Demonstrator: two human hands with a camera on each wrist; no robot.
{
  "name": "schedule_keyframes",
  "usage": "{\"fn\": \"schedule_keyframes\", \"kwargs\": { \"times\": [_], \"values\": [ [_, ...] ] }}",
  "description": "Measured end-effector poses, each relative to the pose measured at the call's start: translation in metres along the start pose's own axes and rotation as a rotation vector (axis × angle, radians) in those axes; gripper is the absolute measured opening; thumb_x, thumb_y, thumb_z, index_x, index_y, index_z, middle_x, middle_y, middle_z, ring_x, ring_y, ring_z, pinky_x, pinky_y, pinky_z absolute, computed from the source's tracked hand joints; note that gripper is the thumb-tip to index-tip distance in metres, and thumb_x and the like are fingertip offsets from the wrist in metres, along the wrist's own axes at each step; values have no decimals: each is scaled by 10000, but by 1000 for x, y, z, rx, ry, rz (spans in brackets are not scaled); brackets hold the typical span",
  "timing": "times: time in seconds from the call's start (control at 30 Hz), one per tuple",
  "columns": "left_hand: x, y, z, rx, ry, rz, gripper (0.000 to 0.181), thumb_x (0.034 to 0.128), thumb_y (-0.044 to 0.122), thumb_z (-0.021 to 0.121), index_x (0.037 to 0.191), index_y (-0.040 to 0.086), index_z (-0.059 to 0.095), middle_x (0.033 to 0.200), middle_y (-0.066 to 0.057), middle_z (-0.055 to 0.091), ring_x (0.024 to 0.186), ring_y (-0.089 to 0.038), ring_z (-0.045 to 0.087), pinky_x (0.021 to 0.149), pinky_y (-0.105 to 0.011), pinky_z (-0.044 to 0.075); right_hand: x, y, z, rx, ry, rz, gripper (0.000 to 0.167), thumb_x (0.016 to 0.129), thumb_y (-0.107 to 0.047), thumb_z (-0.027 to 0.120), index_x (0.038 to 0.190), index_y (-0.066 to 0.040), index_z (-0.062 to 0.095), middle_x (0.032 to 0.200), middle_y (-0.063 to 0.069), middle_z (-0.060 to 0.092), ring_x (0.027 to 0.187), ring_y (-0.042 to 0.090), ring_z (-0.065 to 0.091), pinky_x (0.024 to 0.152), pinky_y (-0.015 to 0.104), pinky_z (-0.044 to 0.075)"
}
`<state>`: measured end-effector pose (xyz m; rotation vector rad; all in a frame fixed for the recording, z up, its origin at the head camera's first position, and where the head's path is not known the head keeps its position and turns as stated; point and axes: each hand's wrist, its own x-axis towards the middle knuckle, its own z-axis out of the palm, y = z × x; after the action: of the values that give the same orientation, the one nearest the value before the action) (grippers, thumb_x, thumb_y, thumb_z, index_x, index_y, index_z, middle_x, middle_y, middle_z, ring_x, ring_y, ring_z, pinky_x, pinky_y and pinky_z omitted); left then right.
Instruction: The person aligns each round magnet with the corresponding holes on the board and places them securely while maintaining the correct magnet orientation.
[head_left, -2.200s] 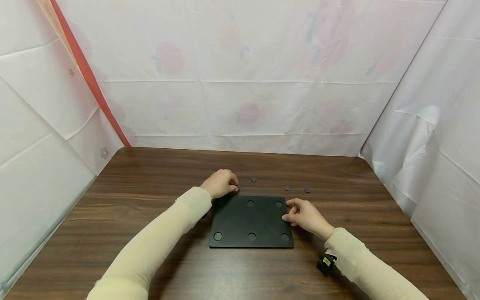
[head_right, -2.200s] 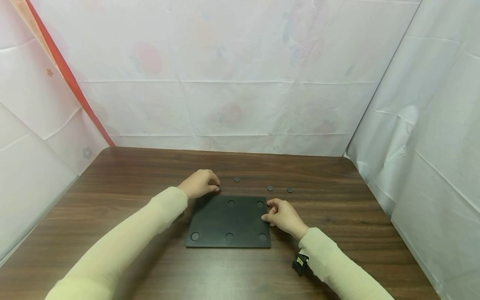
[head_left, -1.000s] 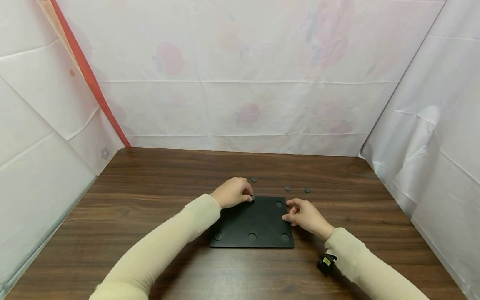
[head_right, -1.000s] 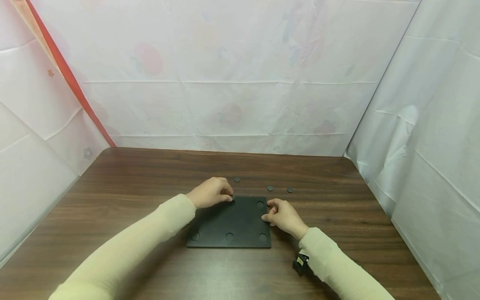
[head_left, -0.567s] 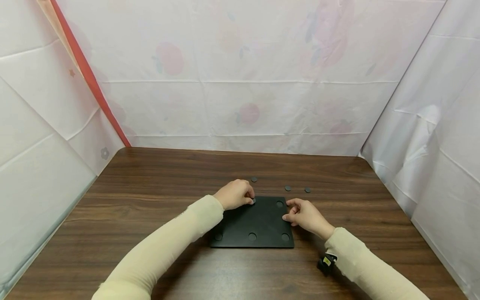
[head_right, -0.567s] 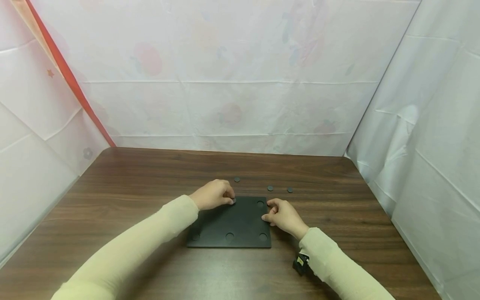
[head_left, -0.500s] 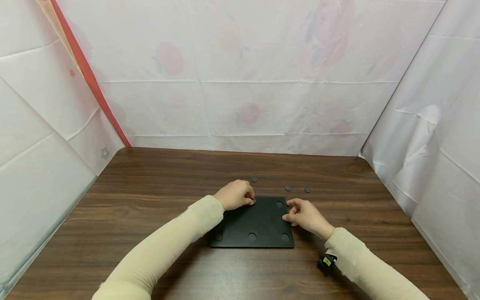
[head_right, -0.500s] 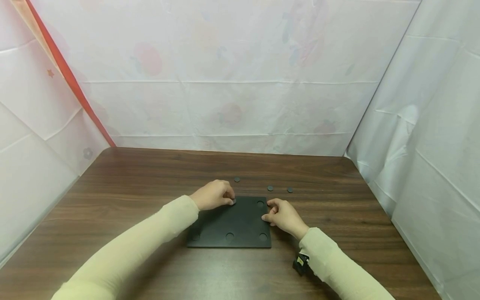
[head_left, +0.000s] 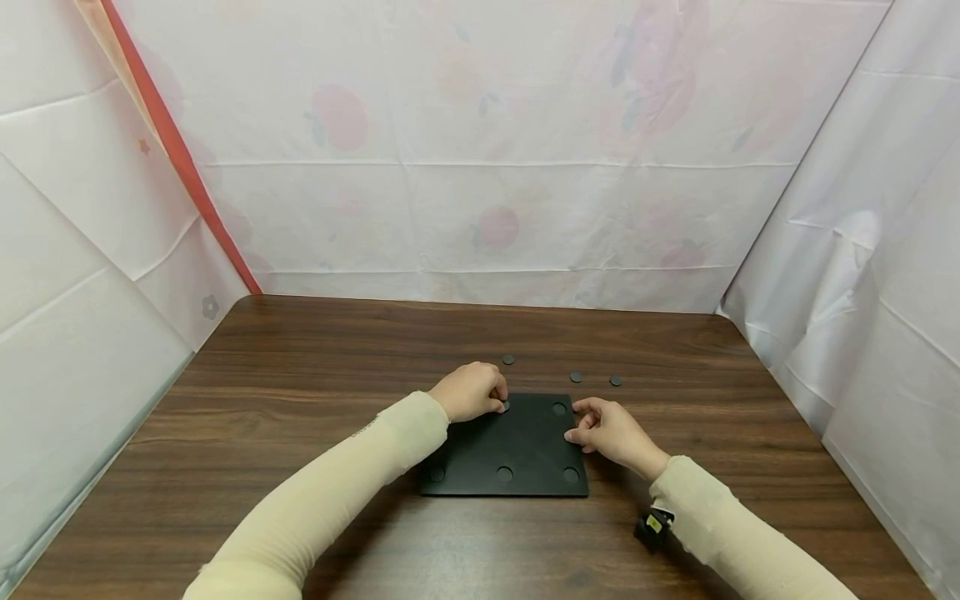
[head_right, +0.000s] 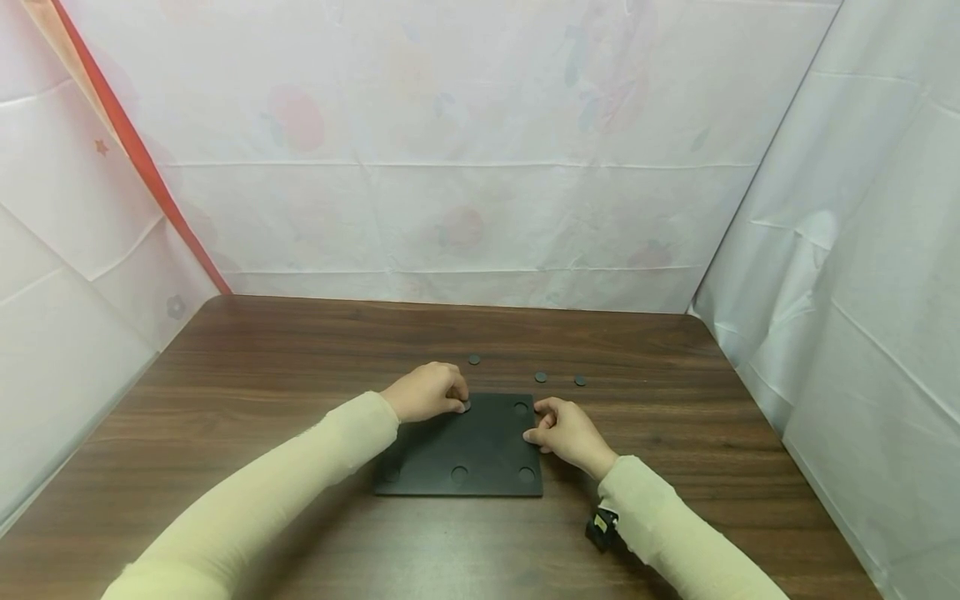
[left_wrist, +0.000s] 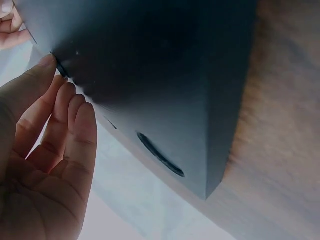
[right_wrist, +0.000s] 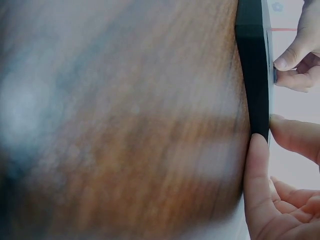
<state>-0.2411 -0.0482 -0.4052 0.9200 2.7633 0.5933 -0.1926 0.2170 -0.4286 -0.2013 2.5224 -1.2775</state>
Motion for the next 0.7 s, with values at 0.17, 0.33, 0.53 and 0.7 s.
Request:
{"fn": "schedule_keyframes", "kwargs": {
  "times": [0.17,0.33,0.53,0.7],
  "values": [
    [0,0,0,-8,-3,-3,107,900,176,716,982,111,741,988,-20,662,835,-124,630,770,-294,539,1,0,0,-2,7,7,537,886,-105,713,1350,58,497,807,88,606,697,171,625,663,314,572],
    [0,0,0,-19,-6,-6,95,893,174,724,964,114,742,967,-17,661,812,-116,622,755,-291,536,2,1,1,-7,13,11,530,884,-95,710,1347,55,501,801,82,604,695,172,626,665,318,571],
    [1,-1,1,-9,-6,-12,104,894,183,724,977,123,741,983,-7,656,822,-103,618,764,-279,532,2,1,0,-9,13,11,534,886,-104,711,1349,56,497,803,83,601,696,170,623,667,321,570],
    [1,-1,1,1,-5,-12,119,898,196,722,989,122,737,995,-9,644,851,-116,611,786,-288,529,1,1,0,-9,12,12,535,886,-115,712,1347,55,498,804,83,598,691,172,621,664,320,566]
  ]
}}
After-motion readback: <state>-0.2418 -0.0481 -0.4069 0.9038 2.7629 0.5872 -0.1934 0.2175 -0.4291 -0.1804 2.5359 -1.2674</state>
